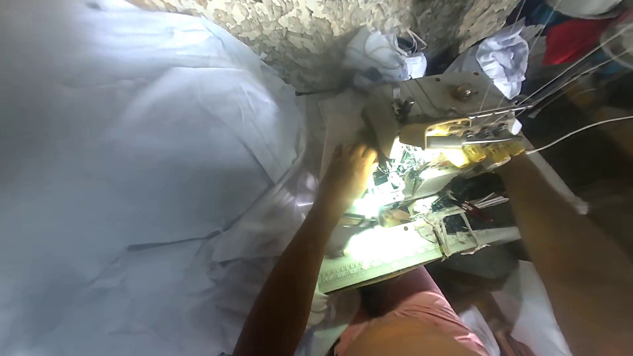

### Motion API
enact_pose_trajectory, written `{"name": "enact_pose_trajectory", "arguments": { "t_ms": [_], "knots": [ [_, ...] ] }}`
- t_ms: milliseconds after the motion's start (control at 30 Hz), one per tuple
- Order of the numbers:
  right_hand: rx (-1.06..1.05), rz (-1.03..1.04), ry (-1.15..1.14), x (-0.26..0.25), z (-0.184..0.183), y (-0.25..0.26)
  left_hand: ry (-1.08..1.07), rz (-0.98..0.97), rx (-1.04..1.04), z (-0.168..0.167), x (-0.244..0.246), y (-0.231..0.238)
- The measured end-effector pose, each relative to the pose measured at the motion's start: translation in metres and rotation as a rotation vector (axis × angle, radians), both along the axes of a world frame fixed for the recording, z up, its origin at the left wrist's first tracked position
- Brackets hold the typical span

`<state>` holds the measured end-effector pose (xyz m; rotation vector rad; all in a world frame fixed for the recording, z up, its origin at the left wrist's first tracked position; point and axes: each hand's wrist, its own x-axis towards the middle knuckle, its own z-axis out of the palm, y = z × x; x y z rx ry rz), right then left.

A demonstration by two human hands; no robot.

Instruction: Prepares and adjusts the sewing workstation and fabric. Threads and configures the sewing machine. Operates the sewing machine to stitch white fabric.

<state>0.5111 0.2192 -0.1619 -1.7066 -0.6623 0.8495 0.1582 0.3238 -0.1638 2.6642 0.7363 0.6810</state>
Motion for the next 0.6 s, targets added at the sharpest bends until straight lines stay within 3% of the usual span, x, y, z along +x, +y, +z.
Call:
{"name": "enact_pose_trajectory", "arguments": {
  "t_ms": [33, 100, 200, 300, 367, 433, 500, 600],
  "knots": [
    [0.138, 0.145, -0.072, 0.019, -0.022, -0.004, 0.007, 0.005, -0.006, 0.001, 0.000, 0.000],
    [0.171, 0.209, -0.158, 0.019, -0.025, -0.004, 0.020, 0.011, -0.022, 0.002, 0.000, 0.000],
    [-0.194, 0.093, -0.313, -0.030, 0.033, 0.004, 0.004, 0.023, -0.043, 0.003, 0.000, 0.000],
    [-0.358, 0.121, -0.398, -0.041, 0.050, 0.005, 0.008, 0.037, -0.068, 0.003, 0.000, 0.000],
    [-0.245, 0.135, -0.425, -0.029, 0.033, 0.000, 0.009, 0.044, -0.068, 0.005, 0.001, 0.000],
    [-0.049, 0.167, -0.501, 0.003, -0.007, -0.006, 0.005, 0.044, -0.062, 0.004, 0.001, 0.000],
    [-0.005, 0.150, -0.557, 0.011, -0.023, -0.012, 0.004, 0.037, -0.066, 0.005, 0.000, 0.000],
    [0.146, 0.054, -0.255, 0.001, -0.026, -0.012, -0.001, 0.032, -0.074, 0.004, 0.000, 0.000]
  ]
}}
